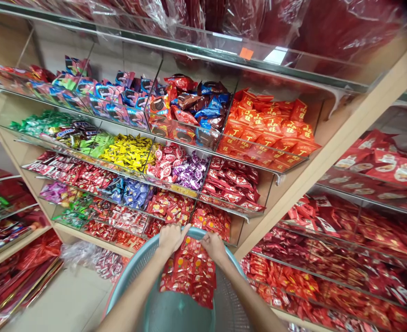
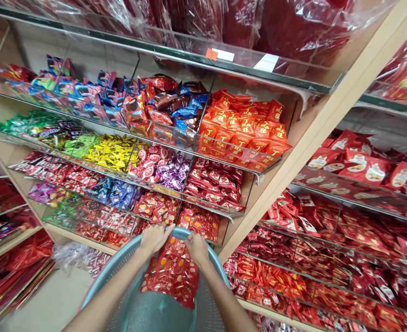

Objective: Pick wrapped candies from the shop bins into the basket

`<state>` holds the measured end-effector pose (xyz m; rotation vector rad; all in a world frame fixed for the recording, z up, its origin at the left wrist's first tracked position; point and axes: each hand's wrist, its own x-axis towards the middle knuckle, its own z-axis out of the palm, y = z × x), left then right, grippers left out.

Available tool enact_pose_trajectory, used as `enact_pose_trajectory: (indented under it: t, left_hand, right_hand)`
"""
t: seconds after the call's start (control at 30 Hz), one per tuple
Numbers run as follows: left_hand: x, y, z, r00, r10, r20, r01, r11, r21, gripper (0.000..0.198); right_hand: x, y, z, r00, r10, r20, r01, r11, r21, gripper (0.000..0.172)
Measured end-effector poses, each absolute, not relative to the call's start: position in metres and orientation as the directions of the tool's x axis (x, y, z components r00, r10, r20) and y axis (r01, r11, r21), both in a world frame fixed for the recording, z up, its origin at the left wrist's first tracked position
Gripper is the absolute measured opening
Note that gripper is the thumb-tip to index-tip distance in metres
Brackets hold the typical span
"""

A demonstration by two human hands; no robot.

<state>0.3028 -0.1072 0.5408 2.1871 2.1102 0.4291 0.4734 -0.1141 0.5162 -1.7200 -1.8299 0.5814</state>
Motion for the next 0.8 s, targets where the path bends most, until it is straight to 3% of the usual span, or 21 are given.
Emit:
enact_pose_trajectory:
  t: [0.07,0.17,0.27,0.4,0.57,0.8]
  left_hand:
    - [0.303,-0.106,0.539,0.025,0.988,0.153,0.968,-0.062,0.242,0.073]
    - [0.302,-0.106,0.538,0.027,0.988,0.151,0.97,-0.063,0.235,0.074]
    - [0.303,-0.107,0.54,0.016,0.991,0.133,0.972,-0.047,0.231,0.072]
    - [0.303,-0.108,0.542,0.017,0.992,0.126,0.972,-0.046,0.232,0.072]
    - [0.303,-0.107,0.538,0.036,0.988,0.151,0.968,-0.072,0.242,0.07]
    - [0.302,-0.105,0.535,0.043,0.986,0.161,0.969,-0.08,0.233,0.067]
  right_hand:
    - [0.472,-0.121,0.523,-0.028,0.979,0.202,0.862,0.125,-0.49,0.01]
    - [0.465,-0.131,0.531,-0.121,0.963,0.241,0.908,0.206,-0.365,0.011]
    - [0.458,-0.135,0.534,-0.207,0.948,0.243,0.903,0.28,-0.327,0.016]
    - [0.461,-0.127,0.537,-0.192,0.934,0.302,0.893,0.294,-0.34,0.023]
    - [0.484,-0.1,0.538,-0.023,0.938,0.346,0.932,0.145,-0.331,0.024]
    - [0.493,-0.064,0.527,0.133,0.951,0.277,0.982,-0.089,-0.167,0.041]
